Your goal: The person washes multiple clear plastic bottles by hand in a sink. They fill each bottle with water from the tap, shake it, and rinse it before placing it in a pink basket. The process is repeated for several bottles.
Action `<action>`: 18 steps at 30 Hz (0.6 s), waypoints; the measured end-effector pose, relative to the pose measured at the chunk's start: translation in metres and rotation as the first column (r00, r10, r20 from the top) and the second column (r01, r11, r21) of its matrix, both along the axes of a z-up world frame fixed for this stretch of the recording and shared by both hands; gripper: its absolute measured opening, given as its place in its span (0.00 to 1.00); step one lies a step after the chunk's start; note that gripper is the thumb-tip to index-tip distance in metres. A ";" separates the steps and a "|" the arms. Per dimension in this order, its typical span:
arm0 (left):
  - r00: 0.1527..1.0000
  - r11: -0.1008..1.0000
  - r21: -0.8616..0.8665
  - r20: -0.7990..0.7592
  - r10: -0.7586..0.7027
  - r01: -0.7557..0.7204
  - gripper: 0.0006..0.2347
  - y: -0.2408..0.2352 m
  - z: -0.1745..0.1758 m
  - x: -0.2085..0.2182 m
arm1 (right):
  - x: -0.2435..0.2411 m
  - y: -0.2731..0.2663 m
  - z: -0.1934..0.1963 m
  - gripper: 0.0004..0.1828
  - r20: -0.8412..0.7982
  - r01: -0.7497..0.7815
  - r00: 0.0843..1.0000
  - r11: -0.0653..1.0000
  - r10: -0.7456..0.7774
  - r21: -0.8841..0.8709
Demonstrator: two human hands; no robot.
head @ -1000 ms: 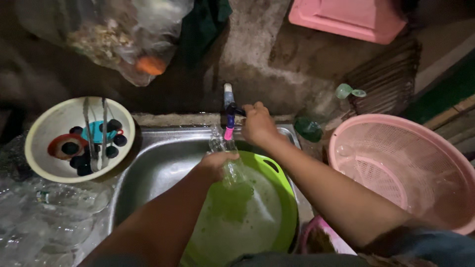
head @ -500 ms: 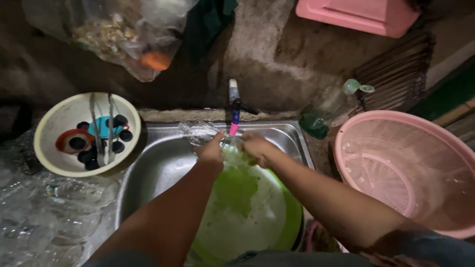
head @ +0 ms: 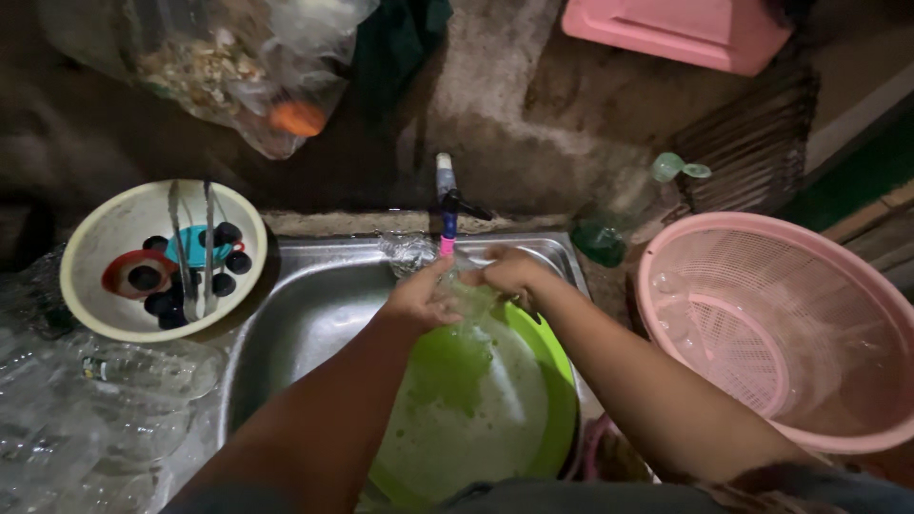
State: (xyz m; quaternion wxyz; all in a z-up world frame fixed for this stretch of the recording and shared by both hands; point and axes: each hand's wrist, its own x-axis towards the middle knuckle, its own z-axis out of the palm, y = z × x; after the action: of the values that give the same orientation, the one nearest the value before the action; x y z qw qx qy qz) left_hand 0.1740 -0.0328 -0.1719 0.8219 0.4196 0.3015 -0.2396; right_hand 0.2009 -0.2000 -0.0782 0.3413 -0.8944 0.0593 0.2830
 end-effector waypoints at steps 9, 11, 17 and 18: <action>0.962 0.961 0.043 -0.027 -0.272 0.273 0.21 -0.010 -0.020 -0.028 | 0.020 0.004 0.033 0.25 0.721 -0.063 0.686 0.995 0.101 -0.079; 0.945 0.940 0.101 -0.038 -0.324 0.326 0.21 -0.007 -0.019 -0.035 | 0.021 0.006 0.036 0.18 0.753 -0.040 0.642 0.987 0.147 -0.158; 0.714 0.852 0.272 0.464 -0.524 0.448 0.30 0.008 -0.006 -0.078 | 0.025 0.005 0.042 0.11 0.725 0.033 0.641 0.935 0.251 -0.353; 0.853 0.877 0.199 0.218 -0.475 0.438 0.27 -0.001 0.002 -0.072 | 0.027 0.004 0.041 0.12 0.735 0.046 0.634 0.937 0.241 -0.346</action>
State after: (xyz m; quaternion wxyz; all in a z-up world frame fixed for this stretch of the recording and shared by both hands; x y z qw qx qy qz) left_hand 0.1022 -0.0333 -0.1696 0.7418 0.5642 0.0989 -0.3489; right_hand 0.2280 -0.1959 -0.0371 0.1620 -0.9751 -0.0935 -0.1195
